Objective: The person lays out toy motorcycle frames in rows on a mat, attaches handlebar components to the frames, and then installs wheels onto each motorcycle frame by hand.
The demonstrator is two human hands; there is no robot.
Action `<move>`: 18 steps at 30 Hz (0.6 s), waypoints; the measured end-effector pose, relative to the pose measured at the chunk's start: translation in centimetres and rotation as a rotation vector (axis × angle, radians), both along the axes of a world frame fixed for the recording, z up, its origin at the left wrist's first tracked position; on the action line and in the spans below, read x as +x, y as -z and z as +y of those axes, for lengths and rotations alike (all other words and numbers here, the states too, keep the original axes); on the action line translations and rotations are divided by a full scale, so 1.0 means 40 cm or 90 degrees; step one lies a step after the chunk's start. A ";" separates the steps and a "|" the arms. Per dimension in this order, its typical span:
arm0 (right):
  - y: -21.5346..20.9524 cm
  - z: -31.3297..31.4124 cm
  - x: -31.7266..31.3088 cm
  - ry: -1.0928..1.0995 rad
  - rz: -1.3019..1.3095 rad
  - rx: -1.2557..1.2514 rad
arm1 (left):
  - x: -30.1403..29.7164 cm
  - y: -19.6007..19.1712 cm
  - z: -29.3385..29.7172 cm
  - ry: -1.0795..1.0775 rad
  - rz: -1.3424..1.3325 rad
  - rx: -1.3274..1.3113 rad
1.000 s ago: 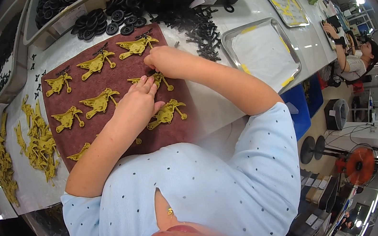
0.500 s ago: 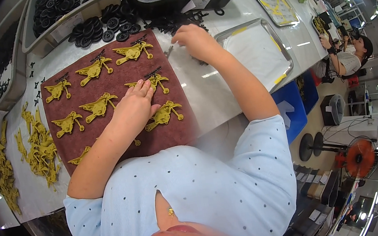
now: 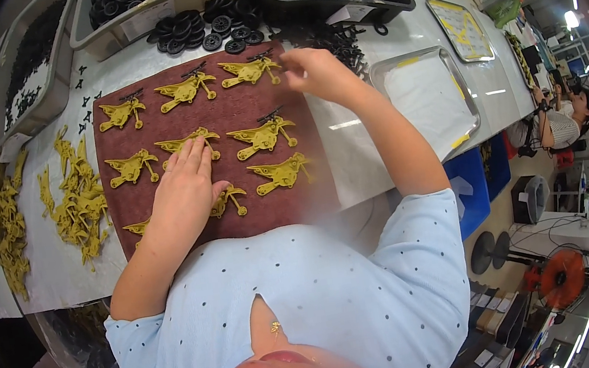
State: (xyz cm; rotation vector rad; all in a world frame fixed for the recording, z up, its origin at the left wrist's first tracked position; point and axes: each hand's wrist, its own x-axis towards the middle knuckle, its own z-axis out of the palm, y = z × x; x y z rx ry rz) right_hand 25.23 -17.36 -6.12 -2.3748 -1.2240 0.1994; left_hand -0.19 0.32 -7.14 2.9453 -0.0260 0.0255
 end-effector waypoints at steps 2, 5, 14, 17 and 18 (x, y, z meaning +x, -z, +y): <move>-0.029 0.043 -0.061 -0.002 0.151 0.080 | -0.014 0.021 0.015 -0.016 0.011 0.009; -0.027 0.086 -0.070 -0.094 0.127 0.103 | -0.017 0.032 0.028 -0.018 0.023 0.009; -0.003 0.215 -0.134 -0.233 0.154 0.128 | -0.011 0.039 0.047 -0.014 0.050 -0.046; 0.026 0.257 -0.137 -0.308 0.130 0.040 | -0.014 0.047 0.049 -0.004 0.026 -0.056; 0.030 0.269 -0.144 -0.310 0.131 0.038 | -0.016 0.052 0.050 -0.002 0.007 -0.070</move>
